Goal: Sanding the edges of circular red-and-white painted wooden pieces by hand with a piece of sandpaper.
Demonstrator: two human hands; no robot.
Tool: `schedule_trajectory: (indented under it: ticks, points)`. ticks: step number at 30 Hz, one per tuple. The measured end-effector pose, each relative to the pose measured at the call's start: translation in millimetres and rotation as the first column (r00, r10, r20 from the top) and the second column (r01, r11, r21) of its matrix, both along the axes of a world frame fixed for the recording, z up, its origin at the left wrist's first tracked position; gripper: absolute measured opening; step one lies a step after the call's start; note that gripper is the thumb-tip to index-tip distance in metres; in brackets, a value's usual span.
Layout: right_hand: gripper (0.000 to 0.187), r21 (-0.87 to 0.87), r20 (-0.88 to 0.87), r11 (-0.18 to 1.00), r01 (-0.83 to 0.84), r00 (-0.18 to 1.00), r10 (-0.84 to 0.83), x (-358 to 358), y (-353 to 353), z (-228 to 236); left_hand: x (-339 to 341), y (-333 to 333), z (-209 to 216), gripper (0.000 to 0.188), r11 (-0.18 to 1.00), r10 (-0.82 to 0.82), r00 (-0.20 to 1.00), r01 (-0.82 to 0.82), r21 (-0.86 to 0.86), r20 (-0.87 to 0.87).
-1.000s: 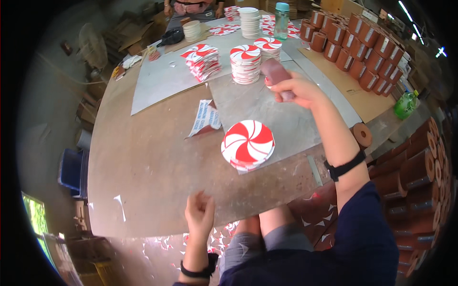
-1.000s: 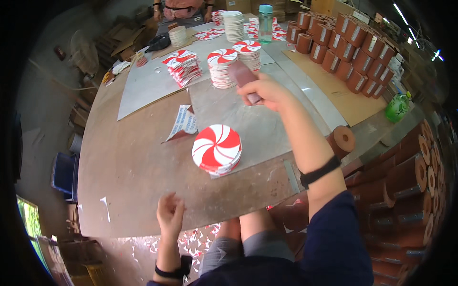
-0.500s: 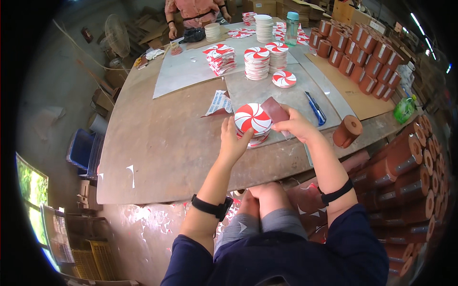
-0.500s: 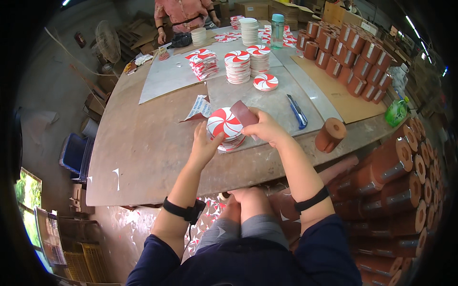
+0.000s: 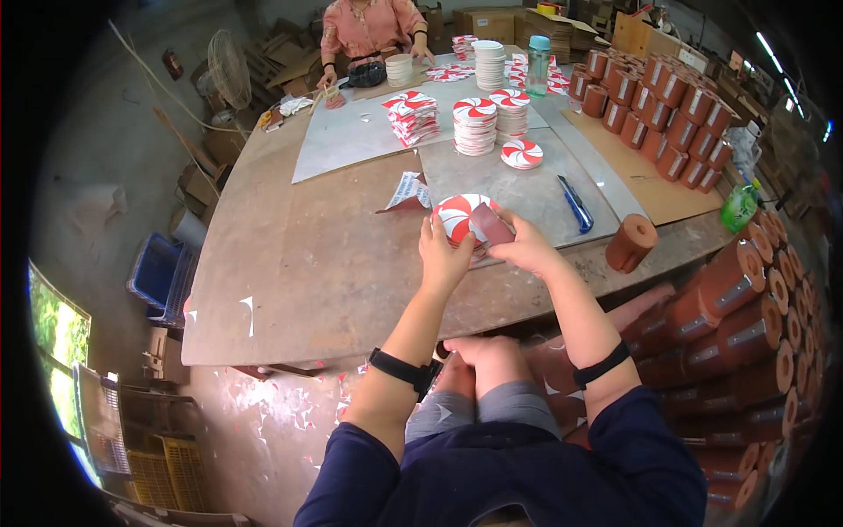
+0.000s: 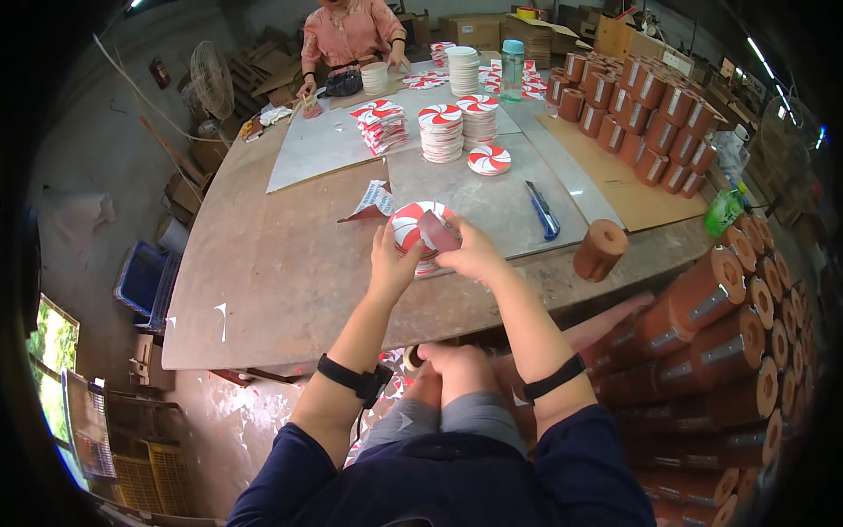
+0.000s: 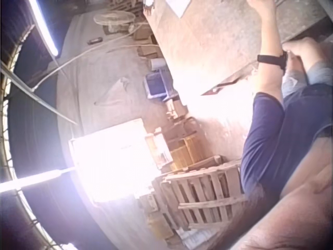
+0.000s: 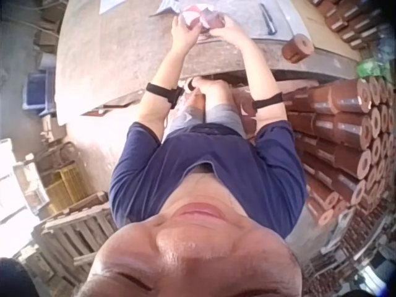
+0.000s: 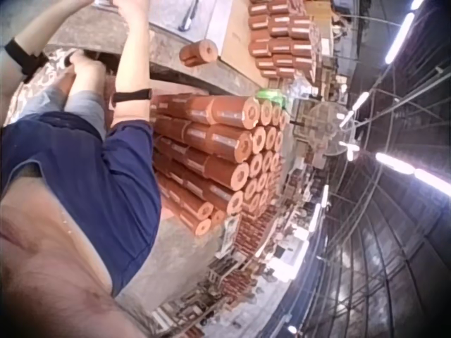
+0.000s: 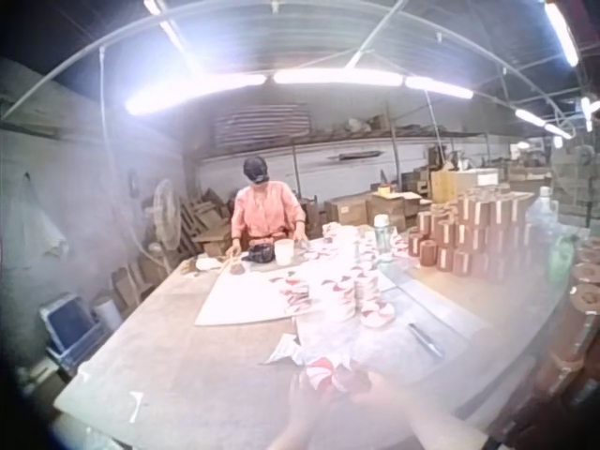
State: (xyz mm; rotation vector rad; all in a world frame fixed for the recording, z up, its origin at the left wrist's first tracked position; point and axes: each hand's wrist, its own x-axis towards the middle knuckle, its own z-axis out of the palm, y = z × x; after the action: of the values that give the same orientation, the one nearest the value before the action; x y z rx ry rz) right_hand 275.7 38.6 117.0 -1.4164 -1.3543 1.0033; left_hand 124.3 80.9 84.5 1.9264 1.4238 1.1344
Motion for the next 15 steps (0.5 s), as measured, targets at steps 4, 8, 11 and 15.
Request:
schedule_trajectory:
  ticks: [4, 8, 11, 15]
  points:
    - [0.067, 0.153, 0.172, 0.988, 0.014, 0.984, -0.041, -9.7, -9.4, -4.3, 1.7, 0.6, -9.5, 0.067, 1.0, 0.02, 0.987, -0.023, 0.017, 0.159]
    - [0.069, 0.118, 0.014, 0.993, -0.009, 1.0, 0.007, -34.5, -36.7, 2.6, -6.2, -11.3, -14.6, 0.06, 1.0, 0.021, 0.839, -0.019, -0.008, 0.544]
    - [0.067, 0.22, -0.044, 0.974, -0.051, 0.997, 0.062, -43.1, -62.2, -2.9, -10.7, -45.3, 22.8, 0.06, 0.993, -0.044, 0.559, 0.113, -0.024, 0.828]
    - [0.069, 0.37, -0.124, 0.914, -0.168, 0.966, 0.228, -57.8, -110.4, 12.8, -38.8, -79.2, 47.3, 0.048, 0.951, 0.002, 0.256, 0.297, -0.081, 0.967]
